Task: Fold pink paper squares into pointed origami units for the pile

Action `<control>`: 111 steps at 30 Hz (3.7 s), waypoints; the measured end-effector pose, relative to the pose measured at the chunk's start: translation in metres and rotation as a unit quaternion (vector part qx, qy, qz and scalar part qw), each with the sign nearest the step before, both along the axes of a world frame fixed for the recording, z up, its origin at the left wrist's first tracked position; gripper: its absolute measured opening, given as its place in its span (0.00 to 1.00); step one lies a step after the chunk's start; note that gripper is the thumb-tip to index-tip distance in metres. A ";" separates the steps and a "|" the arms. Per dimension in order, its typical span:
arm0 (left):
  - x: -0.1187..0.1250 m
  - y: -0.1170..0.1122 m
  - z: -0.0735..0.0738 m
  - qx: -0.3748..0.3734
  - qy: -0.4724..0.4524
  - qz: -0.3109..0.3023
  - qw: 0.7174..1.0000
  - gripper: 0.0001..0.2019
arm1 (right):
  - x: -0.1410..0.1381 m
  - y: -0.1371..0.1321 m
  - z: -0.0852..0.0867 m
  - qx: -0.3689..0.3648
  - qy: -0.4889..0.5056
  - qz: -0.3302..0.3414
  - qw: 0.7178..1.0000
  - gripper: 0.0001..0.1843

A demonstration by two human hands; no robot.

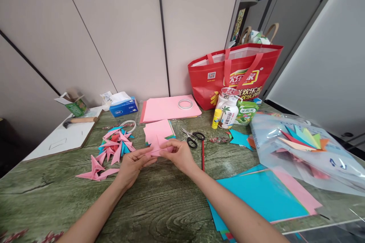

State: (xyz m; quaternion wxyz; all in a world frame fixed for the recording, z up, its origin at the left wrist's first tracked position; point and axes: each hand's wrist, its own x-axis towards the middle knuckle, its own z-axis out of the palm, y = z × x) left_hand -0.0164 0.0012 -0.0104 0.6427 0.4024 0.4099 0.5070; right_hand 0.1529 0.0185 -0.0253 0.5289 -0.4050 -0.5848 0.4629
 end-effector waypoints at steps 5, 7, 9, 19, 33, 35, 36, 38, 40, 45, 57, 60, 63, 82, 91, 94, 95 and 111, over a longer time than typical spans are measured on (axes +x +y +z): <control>0.000 0.000 0.000 0.004 0.001 0.006 1.000 0.13 | 0.000 0.000 0.002 0.003 0.011 0.006 1.000 0.10; 0.001 -0.001 0.001 0.005 0.003 0.010 1.000 0.13 | -0.001 -0.001 0.003 0.003 0.011 0.005 1.000 0.10; 0.001 -0.002 0.003 0.005 0.006 0.013 1.000 0.13 | -0.001 -0.001 0.004 0.002 0.015 0.006 1.000 0.10; -0.002 0.000 0.000 0.028 0.039 -0.001 0.999 0.13 | 0.000 -0.001 0.006 0.022 -0.018 -0.003 1.000 0.09; -0.002 -0.002 0.001 0.030 0.089 -0.079 0.992 0.14 | 0.000 -0.005 0.007 0.011 -0.079 0.023 0.997 0.12; -0.003 -0.002 -0.001 0.032 0.088 -0.076 0.993 0.14 | 0.000 -0.004 0.006 0.000 -0.076 0.024 0.997 0.13; -0.003 -0.002 -0.001 0.032 0.088 -0.072 0.993 0.14 | 0.000 -0.003 0.006 -0.008 -0.071 0.023 0.997 0.14; -0.002 -0.002 -0.003 0.032 0.084 -0.058 0.994 0.15 | -0.001 -0.002 0.005 -0.028 -0.055 0.021 0.998 0.15; -0.001 -0.003 -0.004 0.033 0.074 -0.045 0.996 0.14 | -0.002 -0.002 0.005 -0.049 -0.031 0.022 0.998 0.17; 0.001 -0.004 -0.004 0.029 0.070 -0.010 0.997 0.15 | -0.004 -0.003 0.007 -0.055 0.031 0.030 0.998 0.31; 0.001 -0.002 -0.004 0.039 0.061 0.018 0.997 0.16 | 0.000 -0.003 0.008 -0.219 0.134 0.095 0.962 0.28; 0.002 -0.002 -0.003 0.032 0.063 0.014 0.997 0.17 | 0.001 -0.002 0.009 -0.230 0.155 0.078 0.958 0.28; 0.003 -0.002 -0.003 0.024 0.061 0.014 0.998 0.20 | 0.000 -0.003 0.011 -0.225 0.165 0.072 0.958 0.27; 0.000 -0.001 -0.004 0.049 0.066 0.023 0.996 0.19 | -0.003 -0.005 0.011 -0.205 0.138 0.063 0.967 0.17; 0.003 -0.004 0.001 0.047 0.047 0.033 0.997 0.20 | -0.006 -0.005 0.012 -0.164 0.160 0.048 0.972 0.22; 0.003 -0.004 0.001 0.044 0.047 0.028 0.998 0.20 | -0.006 -0.007 0.015 -0.176 0.179 0.067 0.966 0.28; 0.002 -0.004 0.001 0.045 0.053 0.026 0.997 0.21 | -0.007 -0.008 0.015 -0.182 0.179 0.068 0.964 0.30; 0.001 -0.005 -0.002 0.028 0.073 -0.023 0.997 0.29 | -0.009 -0.005 0.004 -0.157 0.112 0.088 0.977 0.23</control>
